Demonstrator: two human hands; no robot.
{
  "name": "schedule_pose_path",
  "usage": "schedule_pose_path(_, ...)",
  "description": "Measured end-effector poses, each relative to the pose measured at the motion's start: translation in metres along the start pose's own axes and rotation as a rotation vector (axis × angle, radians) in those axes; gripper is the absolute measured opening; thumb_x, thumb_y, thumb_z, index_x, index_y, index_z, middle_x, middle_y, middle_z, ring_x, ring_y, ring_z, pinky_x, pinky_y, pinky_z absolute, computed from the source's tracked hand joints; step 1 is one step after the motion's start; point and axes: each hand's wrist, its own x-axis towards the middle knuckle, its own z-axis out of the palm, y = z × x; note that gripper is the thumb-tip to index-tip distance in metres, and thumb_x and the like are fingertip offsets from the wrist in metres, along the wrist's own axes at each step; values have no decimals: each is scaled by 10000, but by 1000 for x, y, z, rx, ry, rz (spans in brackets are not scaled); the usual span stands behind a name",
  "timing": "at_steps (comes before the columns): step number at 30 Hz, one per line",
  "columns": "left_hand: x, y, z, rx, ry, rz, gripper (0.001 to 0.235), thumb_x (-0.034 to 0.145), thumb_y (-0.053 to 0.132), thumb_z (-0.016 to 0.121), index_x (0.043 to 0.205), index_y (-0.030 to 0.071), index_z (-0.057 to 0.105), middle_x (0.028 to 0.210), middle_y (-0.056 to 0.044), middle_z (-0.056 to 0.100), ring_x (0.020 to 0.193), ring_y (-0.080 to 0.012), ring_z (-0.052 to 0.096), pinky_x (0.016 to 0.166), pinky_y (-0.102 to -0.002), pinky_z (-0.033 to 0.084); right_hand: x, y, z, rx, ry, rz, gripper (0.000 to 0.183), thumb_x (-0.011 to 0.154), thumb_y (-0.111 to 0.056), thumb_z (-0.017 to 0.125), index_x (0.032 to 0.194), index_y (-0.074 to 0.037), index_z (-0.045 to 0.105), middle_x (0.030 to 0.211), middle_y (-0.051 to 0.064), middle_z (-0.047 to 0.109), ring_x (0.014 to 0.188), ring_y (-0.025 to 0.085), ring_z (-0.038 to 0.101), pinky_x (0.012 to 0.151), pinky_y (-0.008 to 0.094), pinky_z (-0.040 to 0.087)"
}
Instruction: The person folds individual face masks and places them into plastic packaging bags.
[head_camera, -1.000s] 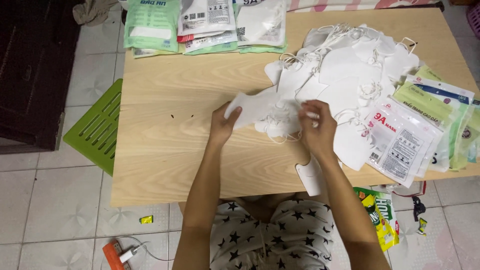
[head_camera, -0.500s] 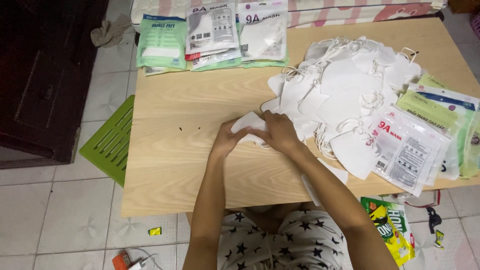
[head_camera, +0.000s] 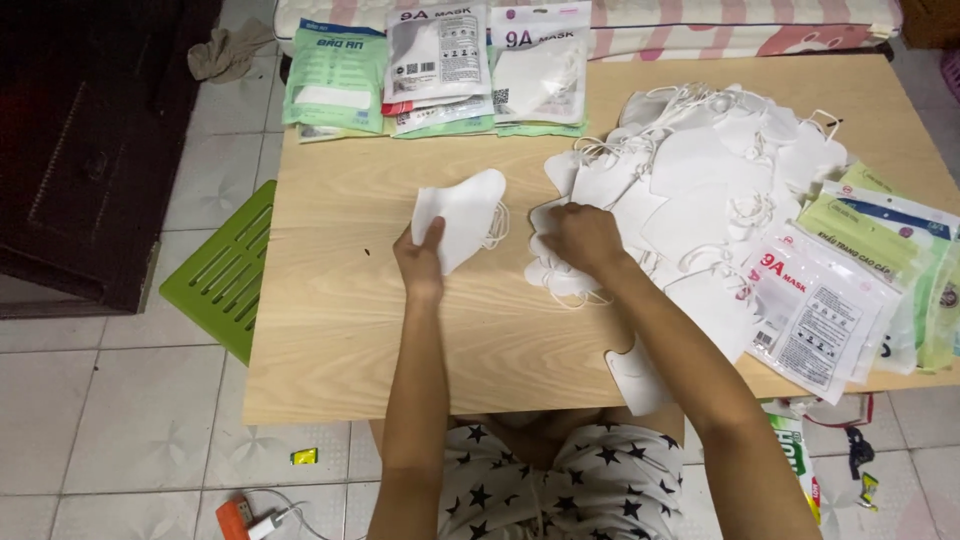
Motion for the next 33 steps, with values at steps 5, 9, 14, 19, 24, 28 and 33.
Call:
schedule_pose_path(5,1,-8,-1,-12,-34,23,131,958,108,722,1076,87,773,912,-34,741,846,-116,656,773,-274,569,39,23,45,-306,18,-165,100,863,-157,649,795,-130,718,695,45,709,705,269,737,636,389,594)
schedule_pose_path(9,-3,-3,3,-15,-31,22,125,942,99,734,1060,88,773,899,-20,729,837,-109,647,765,-261,564,10,-1,-29,-17,-58,17,254,840,-136,686,1067,-138,797,940,134,785,893,401,753,790,523,596)
schedule_pose_path(14,-4,-4,7,26,-77,8,113,944,129,745,1051,113,775,879,-6,730,831,-91,645,763,-253,562,-21,28,-55,631,28,93,300,695,-163,913,807,-11,679,685,169,675,704,339,657,692,434,514)
schedule_pose_path(19,-9,-2,8,44,-93,1,112,947,140,750,1052,110,778,890,-8,734,835,-91,632,772,-265,562,-58,37,-68,957,-124,75,226,752,-97,880,749,-13,670,639,41,546,610,163,531,507,289,445)
schedule_pose_path(24,-7,-5,8,41,-122,-26,150,951,141,748,1094,105,772,930,-22,747,861,-104,646,799,-271,566,-83,60,-66,1307,56,49,99,865,9,737,951,-15,696,670,31,622,477,69,541,404,174,449)
schedule_pose_path(28,-7,-6,8,67,-143,-38,165,954,138,741,1110,89,764,946,-42,748,882,-120,656,815,-287,572,-92,68,-49,1489,256,137,226,903,23,676,1111,-4,595,806,121,670,547,161,643,469,247,562)
schedule_pose_path(33,-11,-8,11,101,-195,-71,173,961,156,738,1122,99,766,971,-66,765,890,-129,678,823,-301,581,-112,54,-23,1319,194,242,388,803,130,682,1179,61,615,830,198,679,544,222,691,504,313,595)
